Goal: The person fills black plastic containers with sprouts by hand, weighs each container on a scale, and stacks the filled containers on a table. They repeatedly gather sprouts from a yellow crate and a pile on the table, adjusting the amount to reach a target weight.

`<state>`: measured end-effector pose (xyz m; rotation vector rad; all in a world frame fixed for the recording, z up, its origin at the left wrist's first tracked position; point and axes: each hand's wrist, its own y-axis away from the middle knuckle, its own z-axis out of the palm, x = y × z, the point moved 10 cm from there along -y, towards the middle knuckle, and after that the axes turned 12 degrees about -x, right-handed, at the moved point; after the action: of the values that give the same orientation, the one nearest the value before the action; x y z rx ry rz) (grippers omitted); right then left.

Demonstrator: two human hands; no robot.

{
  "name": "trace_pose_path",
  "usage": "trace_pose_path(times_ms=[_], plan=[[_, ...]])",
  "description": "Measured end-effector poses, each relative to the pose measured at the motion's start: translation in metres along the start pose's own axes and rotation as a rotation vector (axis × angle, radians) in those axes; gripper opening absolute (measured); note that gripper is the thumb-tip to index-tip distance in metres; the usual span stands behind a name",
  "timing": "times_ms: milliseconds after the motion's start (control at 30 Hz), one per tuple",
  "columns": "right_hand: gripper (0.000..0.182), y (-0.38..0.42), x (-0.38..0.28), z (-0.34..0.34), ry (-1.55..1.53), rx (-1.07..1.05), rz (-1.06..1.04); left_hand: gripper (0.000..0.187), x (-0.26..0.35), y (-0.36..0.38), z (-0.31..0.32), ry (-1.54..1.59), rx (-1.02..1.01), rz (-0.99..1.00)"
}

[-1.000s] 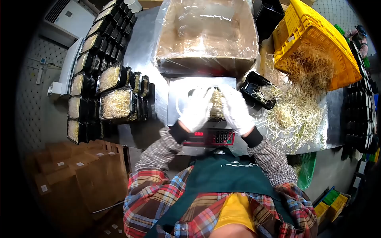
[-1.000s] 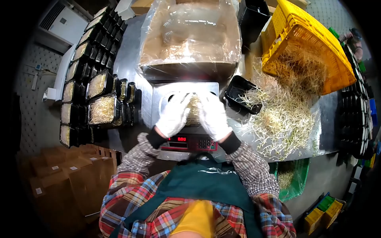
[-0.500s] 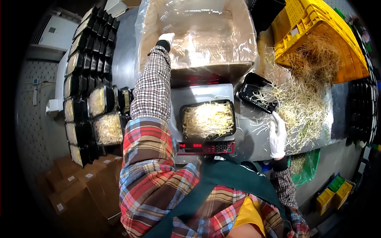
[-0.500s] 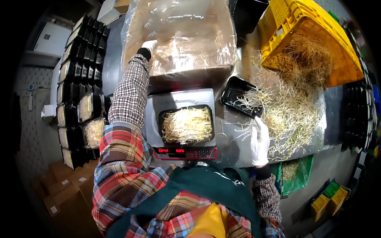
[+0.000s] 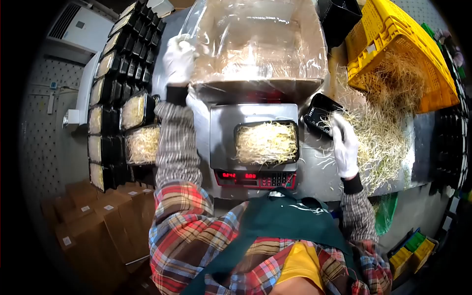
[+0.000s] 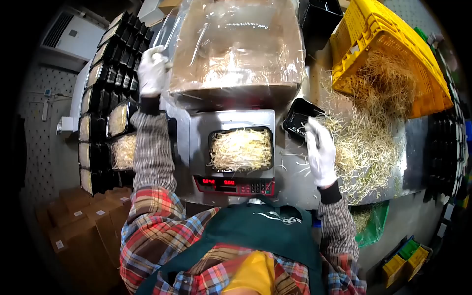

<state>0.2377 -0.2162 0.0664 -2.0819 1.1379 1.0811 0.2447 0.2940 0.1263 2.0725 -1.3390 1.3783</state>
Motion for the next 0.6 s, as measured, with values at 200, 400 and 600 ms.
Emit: trace_pose_path(times_ms=[200, 400, 600], plan=[[0.087, -0.050, -0.110, 0.027, -0.340, -0.200, -0.251, 0.029, 0.114, 0.179, 0.032, 0.302, -0.609, -0.032], [0.050, -0.036, -0.066, 0.089, -0.678, -0.329, -0.008, 0.031, 0.066, 0.230, 0.058, 0.413, -0.760, -0.198], [0.040, -0.081, -0.001, 0.116, -0.564, -0.318, -0.061, 0.030, 0.010, 0.183, 0.065, 0.638, -0.667, -0.186]])
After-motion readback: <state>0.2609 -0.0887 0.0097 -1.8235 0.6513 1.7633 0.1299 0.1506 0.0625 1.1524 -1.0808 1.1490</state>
